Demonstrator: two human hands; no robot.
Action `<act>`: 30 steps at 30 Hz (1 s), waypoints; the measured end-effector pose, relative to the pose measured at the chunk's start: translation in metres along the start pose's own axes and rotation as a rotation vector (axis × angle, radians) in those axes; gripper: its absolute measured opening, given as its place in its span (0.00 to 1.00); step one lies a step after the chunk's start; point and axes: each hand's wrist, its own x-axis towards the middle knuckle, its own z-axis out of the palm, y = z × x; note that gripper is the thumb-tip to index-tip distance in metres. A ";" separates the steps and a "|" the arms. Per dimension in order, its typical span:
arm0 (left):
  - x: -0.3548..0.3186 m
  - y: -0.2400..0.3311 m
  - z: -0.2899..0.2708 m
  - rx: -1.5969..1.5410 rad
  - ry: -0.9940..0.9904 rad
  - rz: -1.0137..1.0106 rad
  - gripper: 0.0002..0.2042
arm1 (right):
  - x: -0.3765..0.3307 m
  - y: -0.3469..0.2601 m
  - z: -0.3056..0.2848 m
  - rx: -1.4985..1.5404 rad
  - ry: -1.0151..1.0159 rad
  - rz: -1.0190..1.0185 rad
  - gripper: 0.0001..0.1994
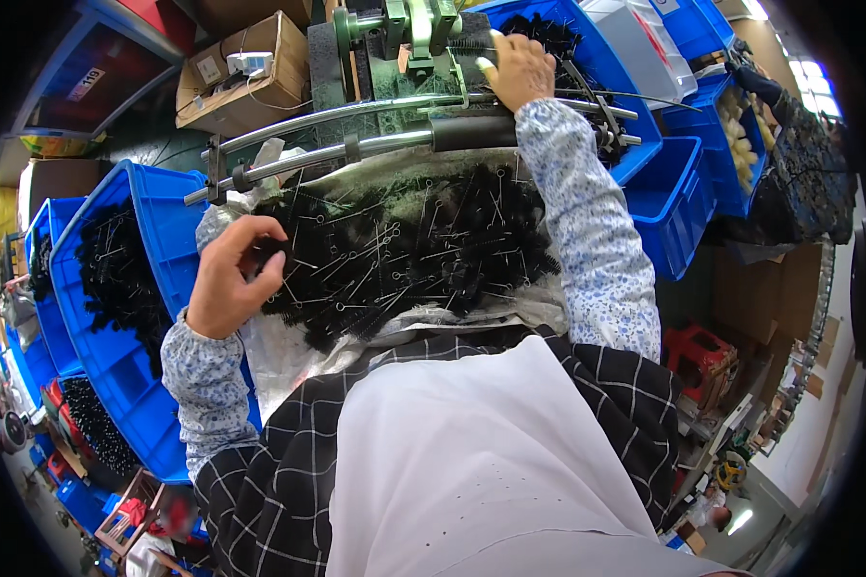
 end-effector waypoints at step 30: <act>0.037 0.007 0.029 -0.162 -0.027 0.203 0.10 | 0.020 0.052 0.018 0.200 -0.057 0.054 0.13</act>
